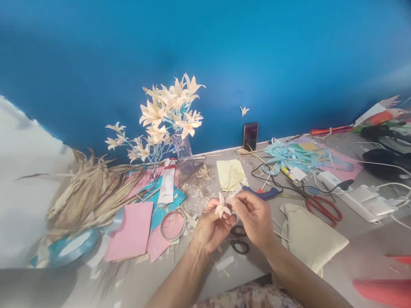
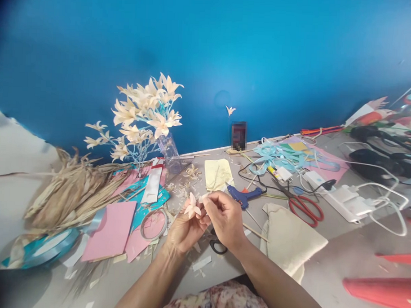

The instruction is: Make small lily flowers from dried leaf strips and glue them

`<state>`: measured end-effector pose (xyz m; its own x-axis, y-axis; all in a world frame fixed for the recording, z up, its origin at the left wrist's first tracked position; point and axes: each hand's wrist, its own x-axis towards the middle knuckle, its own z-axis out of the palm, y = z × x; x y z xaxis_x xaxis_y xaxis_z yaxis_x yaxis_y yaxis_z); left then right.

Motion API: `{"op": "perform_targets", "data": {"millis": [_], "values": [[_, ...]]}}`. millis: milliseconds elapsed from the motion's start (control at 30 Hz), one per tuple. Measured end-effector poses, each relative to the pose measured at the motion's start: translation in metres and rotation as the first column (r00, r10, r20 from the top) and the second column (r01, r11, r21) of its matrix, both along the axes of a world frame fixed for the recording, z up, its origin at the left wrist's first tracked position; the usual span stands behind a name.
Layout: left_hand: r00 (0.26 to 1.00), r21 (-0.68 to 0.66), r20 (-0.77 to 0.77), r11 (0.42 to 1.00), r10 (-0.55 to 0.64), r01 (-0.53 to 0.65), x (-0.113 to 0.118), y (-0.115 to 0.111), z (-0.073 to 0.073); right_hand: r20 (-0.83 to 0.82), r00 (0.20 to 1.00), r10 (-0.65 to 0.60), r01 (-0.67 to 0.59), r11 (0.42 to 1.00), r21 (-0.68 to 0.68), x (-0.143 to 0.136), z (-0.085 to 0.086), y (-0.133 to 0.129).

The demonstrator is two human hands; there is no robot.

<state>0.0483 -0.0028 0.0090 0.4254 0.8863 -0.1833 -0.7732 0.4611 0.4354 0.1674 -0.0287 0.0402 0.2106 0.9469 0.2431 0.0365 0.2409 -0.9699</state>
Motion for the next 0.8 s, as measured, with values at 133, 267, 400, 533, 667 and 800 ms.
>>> {"op": "perform_targets", "data": {"millis": [133,267,400,533,667,800], "values": [[1.0,-0.013,-0.024,1.0,-0.006,0.005,-0.0015,0.0011,-0.0028,0.007,1.0,0.026,-0.026,1.0,-0.007,-0.0026,-0.0059,-0.0006],[0.999,0.012,-0.029,0.999,-0.03,0.03,-0.0017,0.0026,-0.0032,0.038,0.998,0.058,-0.058,0.998,-0.013,-0.0032,-0.0056,-0.0005],[0.999,0.003,-0.031,0.999,-0.036,0.036,-0.0014,0.003,-0.0027,0.026,0.996,0.089,-0.088,0.996,-0.031,-0.0026,-0.0038,0.0007],[0.998,0.017,-0.041,0.999,-0.044,0.045,-0.0016,0.0026,-0.0008,-0.026,0.993,0.117,-0.118,0.992,-0.052,-0.0016,-0.0031,0.0004],[0.998,0.028,-0.032,0.998,-0.055,0.056,-0.0016,0.0024,0.001,-0.038,0.992,0.12,-0.121,0.992,-0.043,-0.0009,-0.003,-0.0007],[0.998,0.016,-0.027,0.999,-0.051,0.051,-0.0014,0.0029,0.0003,-0.021,0.994,0.104,-0.104,0.994,-0.016,-0.0008,-0.0031,-0.0015]]}}
